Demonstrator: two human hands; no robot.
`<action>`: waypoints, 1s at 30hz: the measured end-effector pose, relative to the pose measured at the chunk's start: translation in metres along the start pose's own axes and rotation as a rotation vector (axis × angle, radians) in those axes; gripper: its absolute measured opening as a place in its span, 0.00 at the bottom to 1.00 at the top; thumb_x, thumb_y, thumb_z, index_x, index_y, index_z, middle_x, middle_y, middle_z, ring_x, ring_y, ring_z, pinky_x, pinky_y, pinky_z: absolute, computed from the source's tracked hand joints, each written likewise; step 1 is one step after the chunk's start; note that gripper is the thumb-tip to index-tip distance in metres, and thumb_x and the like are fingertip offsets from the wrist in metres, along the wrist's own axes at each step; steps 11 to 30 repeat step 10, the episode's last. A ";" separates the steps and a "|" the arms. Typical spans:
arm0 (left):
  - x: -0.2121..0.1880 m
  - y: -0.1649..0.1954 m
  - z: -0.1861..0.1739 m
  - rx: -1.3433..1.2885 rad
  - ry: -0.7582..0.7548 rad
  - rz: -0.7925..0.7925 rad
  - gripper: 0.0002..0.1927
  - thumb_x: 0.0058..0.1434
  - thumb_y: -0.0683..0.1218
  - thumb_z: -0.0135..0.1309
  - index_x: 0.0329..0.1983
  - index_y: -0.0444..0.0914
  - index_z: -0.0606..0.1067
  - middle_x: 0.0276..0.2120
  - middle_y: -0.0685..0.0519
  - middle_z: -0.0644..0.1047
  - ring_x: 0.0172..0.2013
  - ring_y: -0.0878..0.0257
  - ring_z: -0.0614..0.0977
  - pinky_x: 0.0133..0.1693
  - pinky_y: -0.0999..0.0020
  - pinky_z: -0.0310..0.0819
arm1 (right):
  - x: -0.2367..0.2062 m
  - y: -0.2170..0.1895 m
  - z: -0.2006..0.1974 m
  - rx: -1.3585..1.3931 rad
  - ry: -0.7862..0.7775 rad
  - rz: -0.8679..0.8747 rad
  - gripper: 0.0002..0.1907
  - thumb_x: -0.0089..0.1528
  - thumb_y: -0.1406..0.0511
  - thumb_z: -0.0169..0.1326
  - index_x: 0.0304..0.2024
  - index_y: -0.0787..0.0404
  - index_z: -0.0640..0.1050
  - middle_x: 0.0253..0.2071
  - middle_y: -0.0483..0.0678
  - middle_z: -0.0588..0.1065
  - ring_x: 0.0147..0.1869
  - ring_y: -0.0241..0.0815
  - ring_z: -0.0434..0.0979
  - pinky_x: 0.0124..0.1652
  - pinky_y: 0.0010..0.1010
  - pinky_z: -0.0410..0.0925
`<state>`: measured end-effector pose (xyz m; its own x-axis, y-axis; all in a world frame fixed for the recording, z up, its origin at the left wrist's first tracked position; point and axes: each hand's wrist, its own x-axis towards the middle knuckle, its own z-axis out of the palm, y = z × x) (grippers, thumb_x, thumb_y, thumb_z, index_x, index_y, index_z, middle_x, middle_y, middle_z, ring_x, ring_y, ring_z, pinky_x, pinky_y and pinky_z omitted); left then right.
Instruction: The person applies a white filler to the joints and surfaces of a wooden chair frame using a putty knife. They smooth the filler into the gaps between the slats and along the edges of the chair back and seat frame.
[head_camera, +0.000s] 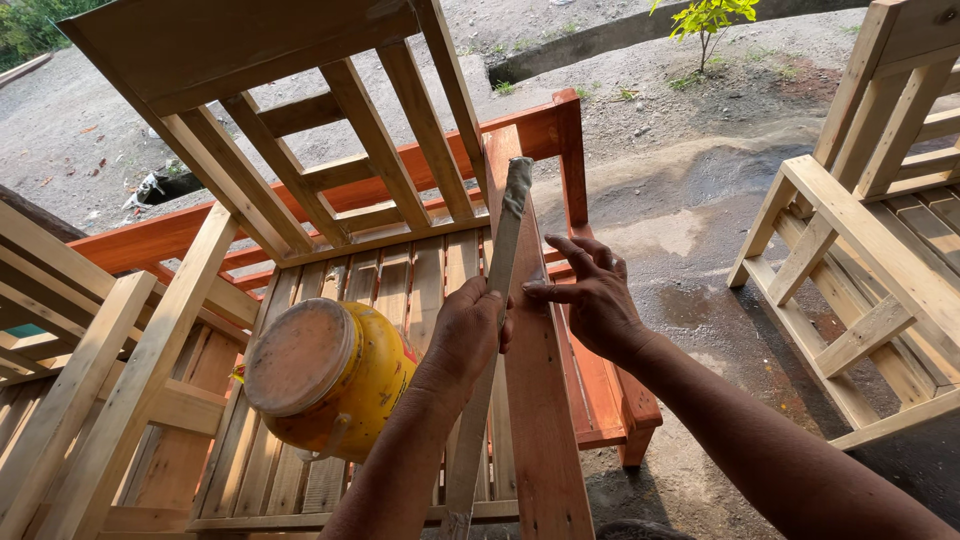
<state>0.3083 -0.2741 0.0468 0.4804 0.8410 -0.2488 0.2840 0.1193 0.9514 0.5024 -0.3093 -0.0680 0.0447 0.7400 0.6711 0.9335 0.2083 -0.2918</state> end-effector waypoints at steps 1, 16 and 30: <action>-0.001 -0.001 -0.001 -0.013 0.007 -0.001 0.13 0.69 0.46 0.38 0.37 0.35 0.71 0.20 0.53 0.69 0.22 0.66 0.70 0.28 0.67 0.69 | -0.004 -0.002 -0.003 0.010 0.002 -0.012 0.29 0.60 0.77 0.50 0.43 0.32 0.87 0.72 0.43 0.64 0.74 0.50 0.57 0.62 0.46 0.55; -0.003 0.000 0.002 -0.024 0.004 0.007 0.12 0.68 0.46 0.39 0.39 0.34 0.71 0.20 0.52 0.70 0.21 0.65 0.70 0.27 0.66 0.69 | -0.021 -0.015 -0.018 0.009 -0.028 0.016 0.30 0.58 0.78 0.50 0.42 0.34 0.88 0.72 0.43 0.64 0.75 0.50 0.55 0.62 0.49 0.55; -0.003 0.000 0.002 -0.024 0.004 0.007 0.12 0.68 0.46 0.39 0.39 0.34 0.71 0.20 0.52 0.70 0.21 0.65 0.70 0.27 0.66 0.69 | -0.021 -0.015 -0.018 0.009 -0.028 0.016 0.30 0.58 0.78 0.50 0.42 0.34 0.88 0.72 0.43 0.64 0.75 0.50 0.55 0.62 0.49 0.55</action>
